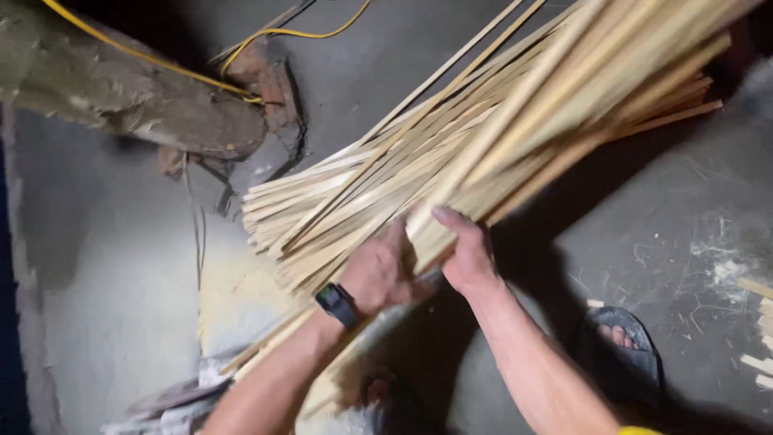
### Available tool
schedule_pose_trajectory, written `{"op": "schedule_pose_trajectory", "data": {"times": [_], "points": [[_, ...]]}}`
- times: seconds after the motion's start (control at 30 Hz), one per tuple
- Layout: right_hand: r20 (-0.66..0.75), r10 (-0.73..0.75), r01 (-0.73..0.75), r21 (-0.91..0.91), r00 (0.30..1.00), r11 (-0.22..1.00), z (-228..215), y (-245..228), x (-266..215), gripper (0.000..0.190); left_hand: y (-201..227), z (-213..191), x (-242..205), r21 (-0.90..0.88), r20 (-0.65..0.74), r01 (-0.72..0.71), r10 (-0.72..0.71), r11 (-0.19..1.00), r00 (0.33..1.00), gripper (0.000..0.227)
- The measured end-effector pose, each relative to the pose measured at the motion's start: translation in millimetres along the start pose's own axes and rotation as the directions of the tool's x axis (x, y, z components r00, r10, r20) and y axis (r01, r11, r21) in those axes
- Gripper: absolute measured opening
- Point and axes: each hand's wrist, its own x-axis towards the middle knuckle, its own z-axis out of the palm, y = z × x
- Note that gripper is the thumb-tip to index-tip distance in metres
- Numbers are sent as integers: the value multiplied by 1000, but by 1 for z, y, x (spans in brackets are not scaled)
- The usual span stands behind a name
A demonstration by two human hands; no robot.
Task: Feeding and sorting thin bamboo strips through a specialized cutting machine for processing.
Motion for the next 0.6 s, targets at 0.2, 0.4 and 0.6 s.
{"op": "schedule_pose_trajectory", "data": {"times": [0.2, 0.4, 0.6], "points": [[176, -87, 103, -83, 980, 991, 102, -19, -5, 59, 28, -73, -48, -63, -121, 188, -195, 980, 973, 143], [480, -197, 365, -286, 855, 886, 184, -40, -35, 48, 36, -106, -96, -45, -432, 76, -88, 996, 898, 144], [742, -275, 681, -316, 611, 661, 251, -71, -83, 30, 54, -167, -128, 340, -640, -233, 405, 911, 653, 139]]}}
